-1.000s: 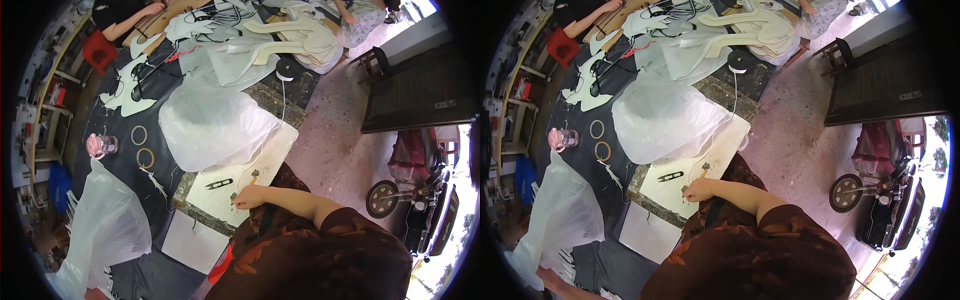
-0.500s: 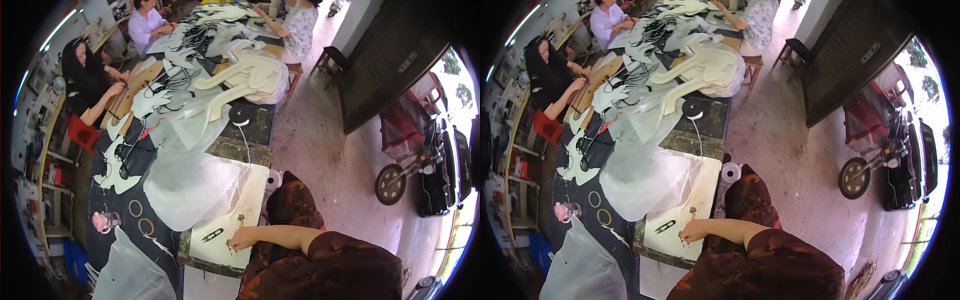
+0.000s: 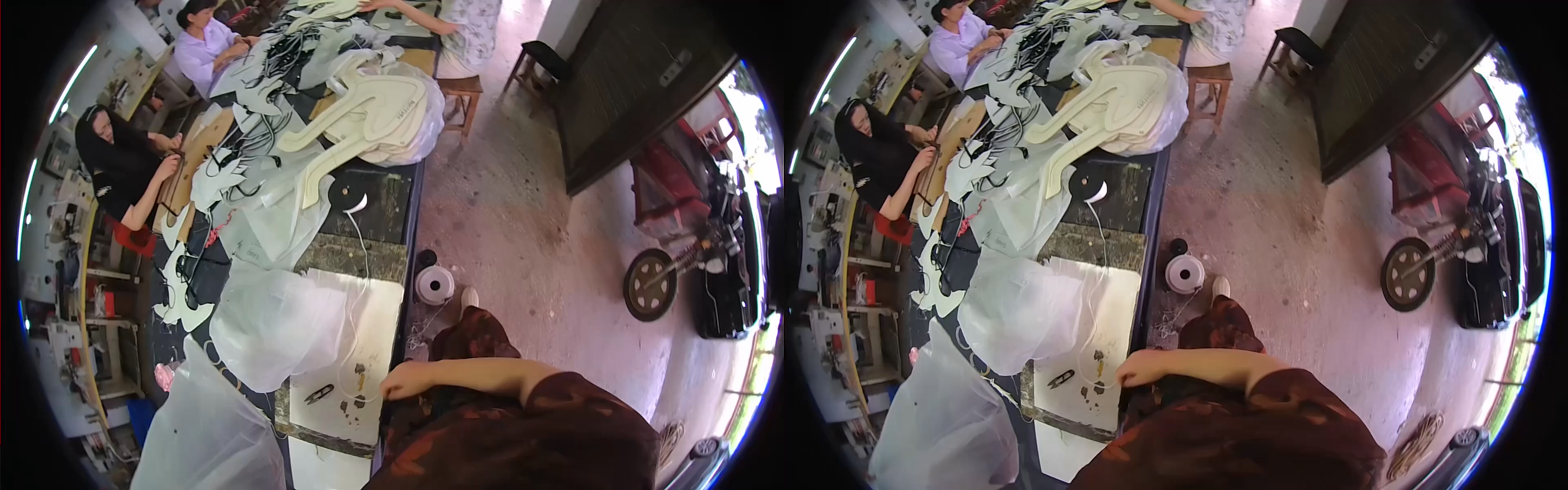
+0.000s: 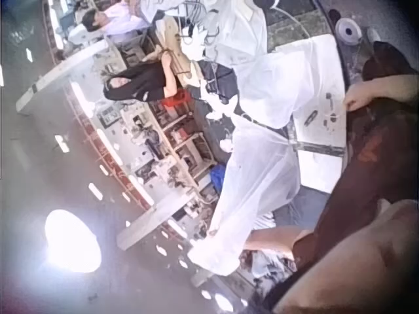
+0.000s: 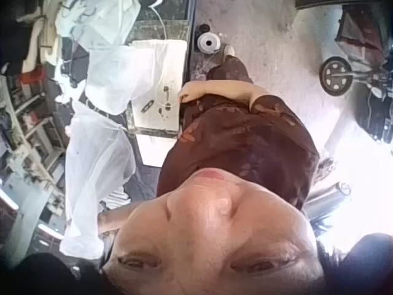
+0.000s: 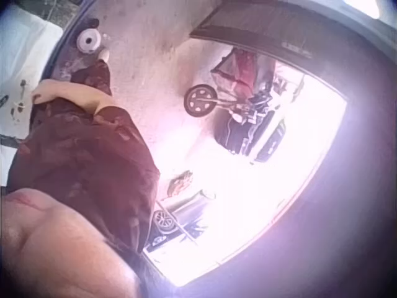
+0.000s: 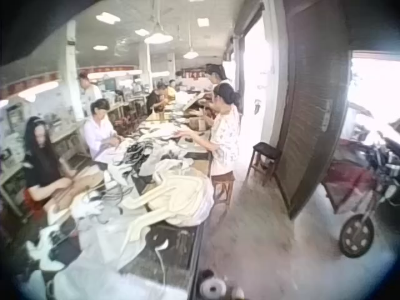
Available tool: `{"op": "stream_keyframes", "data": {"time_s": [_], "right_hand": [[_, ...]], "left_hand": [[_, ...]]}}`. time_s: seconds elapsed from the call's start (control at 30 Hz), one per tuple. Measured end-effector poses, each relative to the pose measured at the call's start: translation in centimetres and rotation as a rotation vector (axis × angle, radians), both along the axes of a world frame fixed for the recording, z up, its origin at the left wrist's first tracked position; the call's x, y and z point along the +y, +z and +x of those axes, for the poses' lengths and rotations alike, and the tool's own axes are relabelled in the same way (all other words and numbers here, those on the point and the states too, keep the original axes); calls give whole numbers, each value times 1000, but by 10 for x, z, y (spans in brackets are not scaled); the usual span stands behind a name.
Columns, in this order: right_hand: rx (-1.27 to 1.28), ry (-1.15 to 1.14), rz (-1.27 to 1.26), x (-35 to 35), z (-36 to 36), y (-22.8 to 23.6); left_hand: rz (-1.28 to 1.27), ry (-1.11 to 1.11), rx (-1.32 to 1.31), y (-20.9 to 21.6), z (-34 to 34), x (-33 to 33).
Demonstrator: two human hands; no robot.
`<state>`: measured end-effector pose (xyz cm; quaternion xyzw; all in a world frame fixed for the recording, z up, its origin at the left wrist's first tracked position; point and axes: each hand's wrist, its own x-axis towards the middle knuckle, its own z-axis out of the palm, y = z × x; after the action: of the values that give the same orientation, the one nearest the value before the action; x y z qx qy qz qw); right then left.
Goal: Bundling and securing stacks of shoe components using thread and a thread snipper, then placing them into a plastic bag.
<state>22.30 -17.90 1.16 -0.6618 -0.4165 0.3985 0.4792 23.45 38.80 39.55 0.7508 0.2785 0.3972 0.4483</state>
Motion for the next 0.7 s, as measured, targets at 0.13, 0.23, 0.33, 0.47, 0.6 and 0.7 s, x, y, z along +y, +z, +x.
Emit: {"op": "stream_keyframes", "data": {"time_s": [0.13, 0.23, 0.33, 0.47, 0.6, 0.7], "right_hand": [[136, -580, -265, -161, 48, -13], [298, -1107, -407, -318, 61, -87], [636, -1504, -403, -462, 75, -72], [604, -1831, -384, -600, 60, -48], [583, -1947, -355, -678, 3, -48], [787, -1926, -405, -703, -54, -58]], "left_hand": [[-52, 90, -74, 31, -27, -74], [-123, 124, -120, 41, -28, -141], [-181, 169, -174, 47, -19, -201], [-298, 81, -213, 52, -17, -280], [-138, -116, -81, 32, 11, -252], [-84, -27, 3, 41, 76, -310]]}}
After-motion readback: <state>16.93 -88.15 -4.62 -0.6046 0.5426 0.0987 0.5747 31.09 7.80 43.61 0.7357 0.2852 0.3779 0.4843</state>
